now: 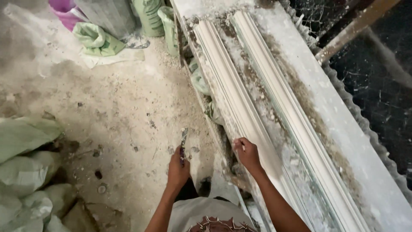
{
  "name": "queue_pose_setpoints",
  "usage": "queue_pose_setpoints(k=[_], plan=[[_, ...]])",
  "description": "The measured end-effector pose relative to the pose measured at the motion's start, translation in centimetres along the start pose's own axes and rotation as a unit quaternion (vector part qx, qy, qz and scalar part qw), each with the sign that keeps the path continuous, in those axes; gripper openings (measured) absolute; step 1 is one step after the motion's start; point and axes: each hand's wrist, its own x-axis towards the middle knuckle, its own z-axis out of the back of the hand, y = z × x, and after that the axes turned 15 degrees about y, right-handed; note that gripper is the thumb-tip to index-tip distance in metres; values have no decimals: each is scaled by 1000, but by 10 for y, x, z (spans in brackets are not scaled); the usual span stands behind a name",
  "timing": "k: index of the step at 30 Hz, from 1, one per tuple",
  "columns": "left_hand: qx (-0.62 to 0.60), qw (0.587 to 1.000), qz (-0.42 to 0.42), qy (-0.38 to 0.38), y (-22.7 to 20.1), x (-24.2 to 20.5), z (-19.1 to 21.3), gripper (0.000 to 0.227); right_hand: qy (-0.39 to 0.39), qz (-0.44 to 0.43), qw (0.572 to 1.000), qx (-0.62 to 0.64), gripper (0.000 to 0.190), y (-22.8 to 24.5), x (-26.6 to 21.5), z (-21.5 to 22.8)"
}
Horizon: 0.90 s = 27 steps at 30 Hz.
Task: Scraping excess material from the edges of gypsum cornices using a putty knife.
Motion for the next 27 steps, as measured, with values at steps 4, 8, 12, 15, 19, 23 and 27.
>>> queue_pose_setpoints(k=[4, 8, 12, 15, 19, 23, 27], plan=[[-41, 999, -15, 24, 0, 54, -13, 61, -63, 64, 996, 10, 34, 9, 40, 10], [-22, 996, -25, 84, 5, 108, -9, 57, -87, 1, 996, -24, 29, -3, 81, 18], [-26, 980, 71, 184, -43, 193, 24, 56, -150, 126, 964, -181, 27, -1, 158, 37], [-46, 982, 48, 177, -82, 238, 55, 53, -141, 131, 963, -187, 37, 32, 212, 41], [-32, 991, -44, 122, -78, 329, 65, 50, -123, 102, 963, -216, 44, 54, 320, 42], [19, 985, -155, 76, -107, 382, 78, 48, -94, 72, 941, -316, 54, 89, 379, 31], [30, 983, -156, 89, -105, 407, 46, 51, -67, 31, 923, -378, 58, 84, 401, 24]])
